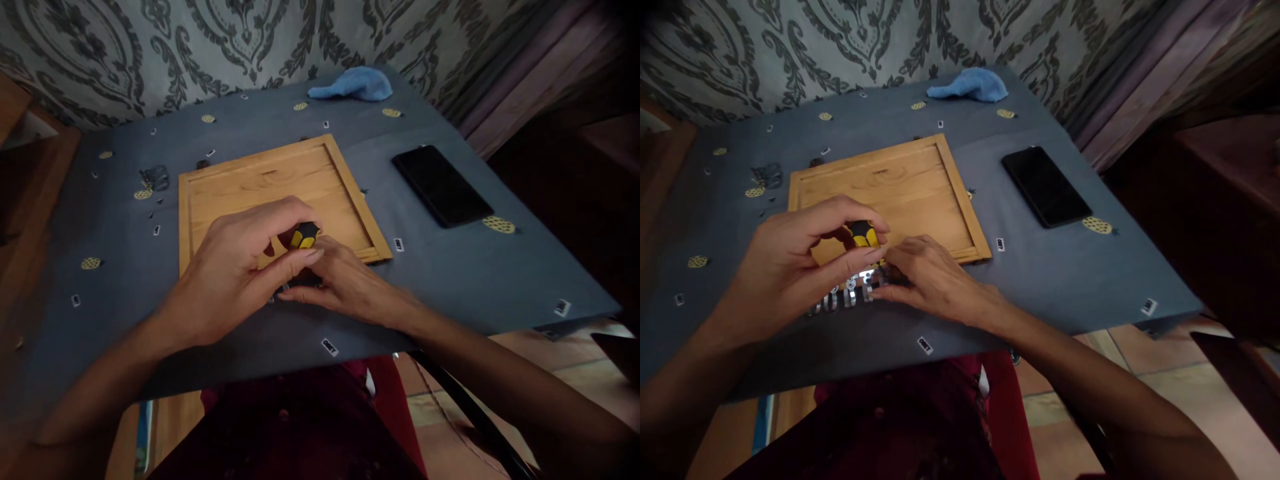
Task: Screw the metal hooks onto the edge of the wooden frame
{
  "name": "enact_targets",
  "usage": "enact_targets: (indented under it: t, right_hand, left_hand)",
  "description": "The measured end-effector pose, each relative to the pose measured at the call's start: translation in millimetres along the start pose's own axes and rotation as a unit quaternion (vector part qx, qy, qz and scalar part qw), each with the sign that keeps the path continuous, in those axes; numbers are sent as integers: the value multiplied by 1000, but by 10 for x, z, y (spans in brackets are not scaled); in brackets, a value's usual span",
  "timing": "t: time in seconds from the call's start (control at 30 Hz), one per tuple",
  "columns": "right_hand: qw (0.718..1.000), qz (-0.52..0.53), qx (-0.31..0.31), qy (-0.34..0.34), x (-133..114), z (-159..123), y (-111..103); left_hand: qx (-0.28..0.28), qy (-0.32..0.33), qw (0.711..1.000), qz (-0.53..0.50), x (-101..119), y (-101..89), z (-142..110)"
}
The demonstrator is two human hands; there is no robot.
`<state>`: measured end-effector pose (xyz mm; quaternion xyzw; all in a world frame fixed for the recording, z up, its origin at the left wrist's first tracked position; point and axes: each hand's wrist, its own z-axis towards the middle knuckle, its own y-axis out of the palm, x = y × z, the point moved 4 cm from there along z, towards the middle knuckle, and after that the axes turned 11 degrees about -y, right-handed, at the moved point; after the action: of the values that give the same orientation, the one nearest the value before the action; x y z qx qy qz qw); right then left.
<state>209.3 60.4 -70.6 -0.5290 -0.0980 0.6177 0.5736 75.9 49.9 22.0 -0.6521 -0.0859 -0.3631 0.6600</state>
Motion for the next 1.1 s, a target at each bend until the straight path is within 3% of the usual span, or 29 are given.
enact_targets:
  t: [0.37, 0.53, 0.77, 0.93, 1.1]
  right_hand:
    - [999, 3, -31, -21, 87, -75, 94]
    - [999, 11, -37, -13, 84, -63, 88]
    - [999, 13, -29, -13, 101, -70, 116]
    - [1000, 10, -18, -19, 98, -67, 109]
    - [1000, 16, -24, -13, 91, -60, 104]
  left_hand:
    - [21, -12, 1000, 18, -67, -70, -114]
    - [4, 9, 1000, 3, -66, -105, -122]
    - [42, 42, 997, 56, -105, -161, -148]
    - [2, 83, 997, -7, -151, -197, -90]
    - [-27, 37, 997, -60, -155, -174, -69]
